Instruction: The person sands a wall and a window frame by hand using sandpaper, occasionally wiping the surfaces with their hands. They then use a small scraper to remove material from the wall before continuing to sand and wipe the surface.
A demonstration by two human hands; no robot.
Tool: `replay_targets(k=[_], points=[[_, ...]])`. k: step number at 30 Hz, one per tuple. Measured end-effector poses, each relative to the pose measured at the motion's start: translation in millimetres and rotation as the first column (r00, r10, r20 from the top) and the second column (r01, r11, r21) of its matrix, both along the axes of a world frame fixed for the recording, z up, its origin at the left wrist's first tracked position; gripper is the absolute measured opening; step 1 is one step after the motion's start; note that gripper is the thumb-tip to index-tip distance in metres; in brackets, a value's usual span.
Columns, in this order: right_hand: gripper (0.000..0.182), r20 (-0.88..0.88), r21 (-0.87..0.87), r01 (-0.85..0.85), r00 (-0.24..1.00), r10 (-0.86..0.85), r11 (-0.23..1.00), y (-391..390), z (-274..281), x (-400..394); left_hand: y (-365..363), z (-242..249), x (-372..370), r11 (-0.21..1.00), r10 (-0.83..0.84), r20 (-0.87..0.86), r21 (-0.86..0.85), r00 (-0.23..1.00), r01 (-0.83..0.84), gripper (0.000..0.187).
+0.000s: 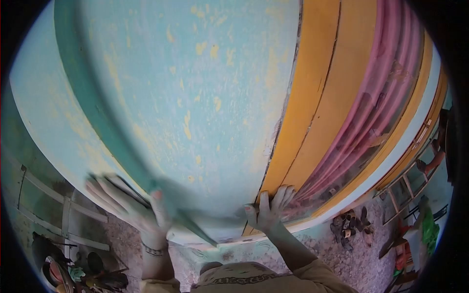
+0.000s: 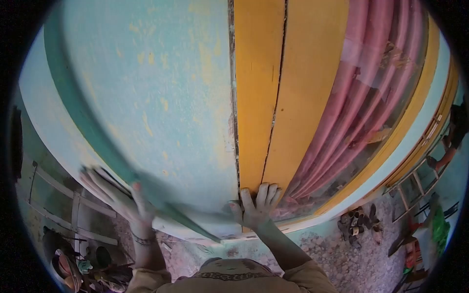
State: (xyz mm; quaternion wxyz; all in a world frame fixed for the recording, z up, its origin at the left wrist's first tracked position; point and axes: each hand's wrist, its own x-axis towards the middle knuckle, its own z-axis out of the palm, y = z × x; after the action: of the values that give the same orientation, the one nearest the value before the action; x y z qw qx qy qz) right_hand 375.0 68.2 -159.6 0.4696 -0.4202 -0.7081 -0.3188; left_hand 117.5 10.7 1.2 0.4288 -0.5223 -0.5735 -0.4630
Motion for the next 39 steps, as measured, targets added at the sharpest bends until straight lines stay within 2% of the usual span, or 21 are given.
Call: replay_targets(k=[3,5,8,10,11,13,15,17,18,19,20,23,26,27,29,31,32,34,35,38,39], points=[[0.062,0.010,-0.036,-0.002,1.000,0.002,0.999,-2.4,-1.8,0.6,9.1,38.7,18.4,0.993,0.092,-0.025,0.072,0.995,-0.090,0.071],[0.062,0.002,-0.040,0.005,1.000,-0.005,0.999,-2.3,0.3,-0.6,13.1,40.1,22.5,0.989,0.110,-0.024,0.099,0.994,-0.108,0.066],[0.056,-0.069,-0.022,-0.004,0.998,0.003,1.000,-2.9,-5.8,-2.9,10.4,-0.4,20.6,0.997,0.067,-0.018,0.039,0.998,-0.066,0.060],[0.053,-0.107,-0.014,-0.010,0.994,0.008,1.000,1.4,-6.2,-4.8,4.5,-43.4,17.9,0.999,-0.024,0.002,-0.045,1.000,0.024,0.064],[0.052,-0.110,-0.030,-0.009,0.994,0.006,1.000,-0.1,-7.0,-4.9,3.7,-51.2,23.7,0.984,-0.172,0.139,-0.023,0.975,0.176,0.066],[0.052,-0.107,-0.060,0.002,0.994,-0.008,0.998,-5.3,-10.1,-2.0,-3.9,-67.9,49.2,0.893,-0.430,0.407,0.060,0.806,0.446,0.068],[0.051,-0.105,-0.057,0.011,0.994,-0.017,0.998,-3.2,-10.8,-3.4,8.0,-104.4,68.6,0.676,-0.611,0.701,0.221,0.368,0.702,0.069],[0.053,-0.138,-0.072,0.002,0.990,-0.012,0.997,-3.4,-8.8,-5.9,20.1,-104.4,75.4,0.713,-0.609,0.580,0.103,0.541,0.693,0.068],[0.054,-0.156,-0.082,-0.004,0.988,-0.008,0.997,-5.5,-10.1,-7.3,31.1,-89.9,76.4,0.865,-0.467,0.242,-0.075,0.850,0.496,0.067],[0.054,-0.151,-0.094,-0.015,0.989,0.001,0.995,-8.4,-13.2,-7.6,37.3,-81.3,77.3,0.965,-0.240,-0.167,-0.147,0.956,0.216,0.066],[0.055,-0.149,-0.101,-0.024,0.989,0.009,0.995,-10.0,-16.5,-6.6,39.2,-79.2,78.3,0.940,-0.336,-0.123,-0.111,0.934,0.324,0.062],[0.056,-0.131,-0.137,-0.054,0.991,0.036,0.989,-17.7,-14.1,-2.0,39.4,-96.9,74.5,0.920,-0.388,-0.110,-0.104,0.915,0.378,0.061],[0.056,-0.153,-0.190,-0.110,0.985,0.082,0.976,-35.3,7.1,4.8,36.4,-132.5,64.3,0.930,-0.347,-0.168,-0.189,0.923,0.315,0.063],[0.055,-0.169,-0.211,-0.137,0.980,0.102,0.968,-38.0,14.1,8.2,36.4,-126.0,66.8,0.941,-0.317,-0.160,-0.177,0.935,0.288,0.063],[0.054,-0.164,-0.152,-0.154,0.978,0.129,0.976,-29.4,29.8,15.7,40.4,-87.9,71.5,0.961,-0.246,-0.144,-0.163,0.959,0.222,0.064],[0.052,-0.123,-0.070,-0.163,0.980,0.153,0.984,-17.1,42.0,23.5,45.7,5.2,77.9,0.991,-0.136,-0.133,-0.036,0.982,0.133,0.065],[0.051,-0.083,-0.017,-0.163,0.984,0.161,0.987,-8.7,43.8,27.7,46.8,51.9,78.5,0.976,-0.212,-0.066,0.030,0.975,0.215,0.062],[0.050,-0.025,0.057,-0.168,0.985,0.170,0.984,2.2,45.1,33.3,53.0,133.0,78.0,0.965,-0.161,-0.079,0.195,0.984,0.174,0.060],[0.049,-0.013,0.073,-0.172,0.985,0.173,0.982,4.9,42.9,33.9,57.9,154.4,77.1,0.947,-0.119,-0.086,0.290,0.989,0.139,0.059],[0.046,0.008,0.091,-0.195,0.981,0.195,0.977,8.1,41.1,34.6,61.1,156.6,76.9,0.939,-0.096,-0.105,0.319,0.990,0.125,0.060],[0.045,0.011,0.093,-0.206,0.979,0.206,0.974,7.8,41.5,37.3,60.2,142.8,79.4,0.951,-0.122,-0.083,0.275,0.989,0.140,0.060]])
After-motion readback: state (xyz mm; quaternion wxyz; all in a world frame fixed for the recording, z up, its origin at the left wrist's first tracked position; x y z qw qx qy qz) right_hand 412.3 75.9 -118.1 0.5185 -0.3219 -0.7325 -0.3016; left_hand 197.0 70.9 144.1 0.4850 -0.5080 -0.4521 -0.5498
